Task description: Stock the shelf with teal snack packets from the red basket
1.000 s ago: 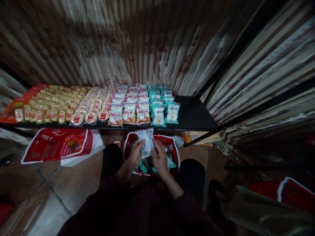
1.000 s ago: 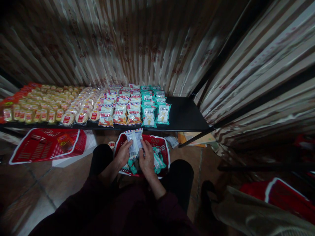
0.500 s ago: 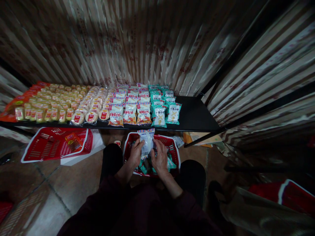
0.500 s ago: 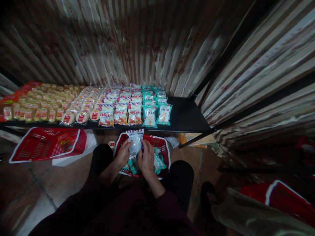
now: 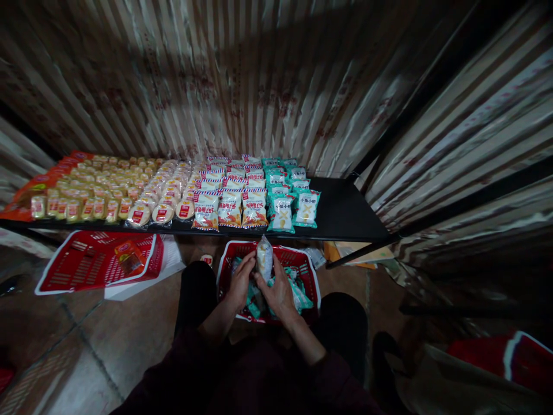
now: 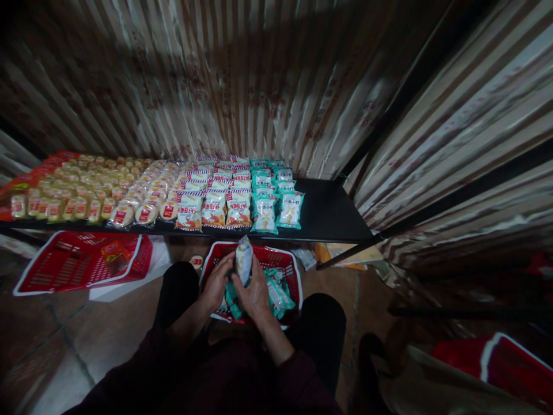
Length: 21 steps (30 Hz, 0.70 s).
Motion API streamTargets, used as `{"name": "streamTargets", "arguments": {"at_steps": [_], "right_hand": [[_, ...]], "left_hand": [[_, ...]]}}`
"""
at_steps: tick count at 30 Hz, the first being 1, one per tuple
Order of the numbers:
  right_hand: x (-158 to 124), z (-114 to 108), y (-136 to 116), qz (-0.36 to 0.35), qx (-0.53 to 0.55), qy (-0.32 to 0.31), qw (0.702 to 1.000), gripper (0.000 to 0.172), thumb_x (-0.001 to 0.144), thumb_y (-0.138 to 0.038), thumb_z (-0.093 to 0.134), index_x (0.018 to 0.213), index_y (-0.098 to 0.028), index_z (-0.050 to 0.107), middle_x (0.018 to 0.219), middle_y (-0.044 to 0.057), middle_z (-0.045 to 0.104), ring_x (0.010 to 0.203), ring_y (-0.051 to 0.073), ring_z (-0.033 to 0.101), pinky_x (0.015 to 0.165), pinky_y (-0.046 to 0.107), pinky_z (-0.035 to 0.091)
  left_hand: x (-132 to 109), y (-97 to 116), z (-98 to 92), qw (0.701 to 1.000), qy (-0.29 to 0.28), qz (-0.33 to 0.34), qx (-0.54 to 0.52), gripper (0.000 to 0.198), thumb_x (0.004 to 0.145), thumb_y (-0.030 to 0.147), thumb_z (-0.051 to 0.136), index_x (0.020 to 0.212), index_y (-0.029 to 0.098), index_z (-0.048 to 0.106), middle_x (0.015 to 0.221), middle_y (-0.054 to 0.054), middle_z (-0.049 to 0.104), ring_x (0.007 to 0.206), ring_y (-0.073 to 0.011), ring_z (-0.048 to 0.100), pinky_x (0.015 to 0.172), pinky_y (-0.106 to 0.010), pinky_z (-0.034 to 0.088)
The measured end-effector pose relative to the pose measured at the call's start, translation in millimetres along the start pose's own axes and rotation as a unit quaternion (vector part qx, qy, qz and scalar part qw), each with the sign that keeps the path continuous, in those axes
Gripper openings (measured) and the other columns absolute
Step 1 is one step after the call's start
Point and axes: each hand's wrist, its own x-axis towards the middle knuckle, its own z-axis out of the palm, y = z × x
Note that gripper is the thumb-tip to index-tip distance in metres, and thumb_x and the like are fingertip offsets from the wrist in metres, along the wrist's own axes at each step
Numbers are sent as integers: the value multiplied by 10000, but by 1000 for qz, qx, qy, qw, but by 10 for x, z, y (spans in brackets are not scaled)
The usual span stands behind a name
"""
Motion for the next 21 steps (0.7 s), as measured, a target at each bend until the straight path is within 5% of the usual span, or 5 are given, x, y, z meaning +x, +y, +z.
{"name": "streamTargets", "arguments": {"at_steps": [7,12,18,21], "right_hand": [[119,-48,52,84,90,37,992,489,777,-445,600,1180,-167,595,1126,131,634,1057,277,568,958,480,445],[206,-118,7,166,269,-11,949,646,777,-481,631,1327,-181,475,1246,121,620,1083,264,598,959,441,468],[370,-98,-121,169,356,-24,919,643,758,-537,646,1281,-189,509,1174,109,665,1028,258,635,923,419,501],[480,-66,-120,143,334,-40,931,624,785,-541,612,1285,-182,508,1146,107,676,1009,247,641,890,389,516]], "left_hand": [[-52,28,-42,983,-51,89,152,374,867,365,504,1189,225,631,1303,-61,597,1221,-208,523,1069,-373,375],[5,11,-117,949,-30,176,261,365,840,301,543,1188,232,630,1343,-69,545,1283,-216,454,1111,-402,328],[68,1,-147,925,-59,226,299,559,844,256,544,1390,261,425,1443,-63,442,1339,-214,391,1101,-412,352],[128,44,-140,911,-44,256,321,606,824,213,556,1406,265,398,1430,-69,451,1319,-212,415,1094,-402,363]]}}
